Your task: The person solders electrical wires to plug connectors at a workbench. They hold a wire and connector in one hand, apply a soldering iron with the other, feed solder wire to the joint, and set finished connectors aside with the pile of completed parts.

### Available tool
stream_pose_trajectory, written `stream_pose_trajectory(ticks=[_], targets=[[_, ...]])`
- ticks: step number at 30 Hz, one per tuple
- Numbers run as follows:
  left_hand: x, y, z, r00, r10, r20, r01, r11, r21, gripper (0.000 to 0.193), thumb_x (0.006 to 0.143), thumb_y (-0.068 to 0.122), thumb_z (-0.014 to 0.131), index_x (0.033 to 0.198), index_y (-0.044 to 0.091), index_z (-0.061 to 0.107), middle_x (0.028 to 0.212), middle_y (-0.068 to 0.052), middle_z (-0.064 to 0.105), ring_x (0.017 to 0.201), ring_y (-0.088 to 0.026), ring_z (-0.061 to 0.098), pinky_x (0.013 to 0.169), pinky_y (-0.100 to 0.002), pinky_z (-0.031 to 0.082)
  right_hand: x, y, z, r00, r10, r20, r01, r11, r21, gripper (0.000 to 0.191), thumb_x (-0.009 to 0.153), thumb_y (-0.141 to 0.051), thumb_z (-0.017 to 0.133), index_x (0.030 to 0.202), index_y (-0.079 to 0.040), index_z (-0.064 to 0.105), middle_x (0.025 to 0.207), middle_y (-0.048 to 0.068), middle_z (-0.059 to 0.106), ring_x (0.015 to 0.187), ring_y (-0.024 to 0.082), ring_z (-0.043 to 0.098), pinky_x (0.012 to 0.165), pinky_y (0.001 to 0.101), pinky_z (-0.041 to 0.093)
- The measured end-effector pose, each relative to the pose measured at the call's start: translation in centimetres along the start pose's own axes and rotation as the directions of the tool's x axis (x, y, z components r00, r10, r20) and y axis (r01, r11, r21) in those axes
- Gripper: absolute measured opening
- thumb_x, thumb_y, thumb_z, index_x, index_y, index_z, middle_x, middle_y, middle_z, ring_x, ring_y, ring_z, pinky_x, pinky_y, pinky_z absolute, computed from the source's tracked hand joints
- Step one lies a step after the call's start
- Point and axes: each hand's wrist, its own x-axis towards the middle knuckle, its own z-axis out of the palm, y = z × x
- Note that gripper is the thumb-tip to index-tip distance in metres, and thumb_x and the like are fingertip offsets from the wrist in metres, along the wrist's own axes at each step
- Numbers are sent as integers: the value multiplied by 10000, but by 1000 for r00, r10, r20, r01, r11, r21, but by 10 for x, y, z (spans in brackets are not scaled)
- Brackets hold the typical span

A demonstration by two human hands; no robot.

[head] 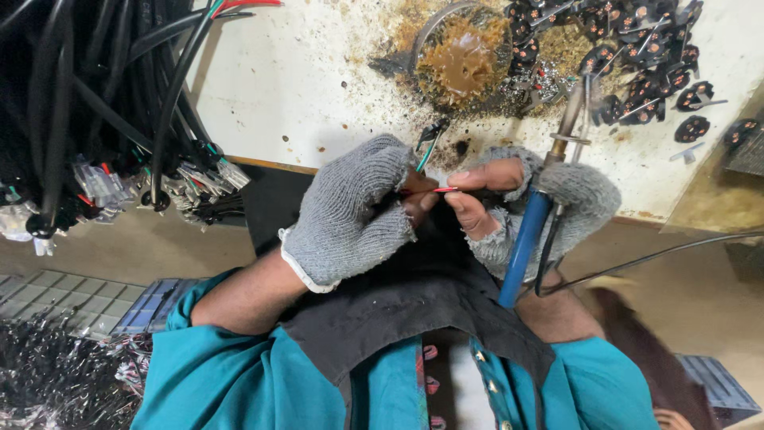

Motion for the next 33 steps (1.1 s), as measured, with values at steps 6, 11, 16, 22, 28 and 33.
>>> stream_pose_trajectory(ticks=[6,11,16,22,28,33], targets=[[-3,-6,0,999,45,10,-45,998,33,146,959,144,757,1070,76,691,966,-106,630,900,-316,675,795,-390,530,3,4,-8,997,69,36,-71,996,62,136,949,-117,772,1053,-57,708,983,56,746,886,108,703,834,258,562],[-3,-12,1,996,86,-6,-85,990,115,241,905,164,788,1060,68,631,1021,-121,611,938,-334,660,807,-392,539,1,10,-7,991,-100,85,105,993,-57,86,1000,-106,740,1053,-52,698,1004,47,735,916,101,690,880,243,544],[-6,-6,4,995,97,16,-98,960,262,289,757,180,838,959,93,651,942,-117,619,835,-320,663,689,-412,519,-8,-2,-16,991,-101,89,107,992,-62,99,1026,-101,735,1083,-45,677,1003,51,710,915,106,669,873,243,531],[8,4,-15,929,207,-308,-65,908,414,219,969,84,846,974,107,628,987,-82,601,868,-261,640,733,-348,515,-11,-9,-23,904,-239,-355,166,961,-223,117,1058,-96,730,1120,-37,651,1002,56,680,912,113,644,864,243,515],[45,-1,-23,923,283,-261,-173,911,374,175,1005,70,792,1000,70,617,934,-85,620,886,-266,587,794,-364,490,-2,-8,-15,948,-178,-263,125,971,-205,136,1075,-90,724,1156,-36,630,997,60,659,901,114,625,844,240,499],[52,-3,-18,926,285,-248,-166,897,410,203,1018,87,794,961,67,600,955,-78,635,900,-261,592,797,-359,492,2,-25,-13,945,-164,-282,113,975,-189,162,1056,-94,725,1144,-31,605,1077,40,673,940,116,632,890,245,504]])
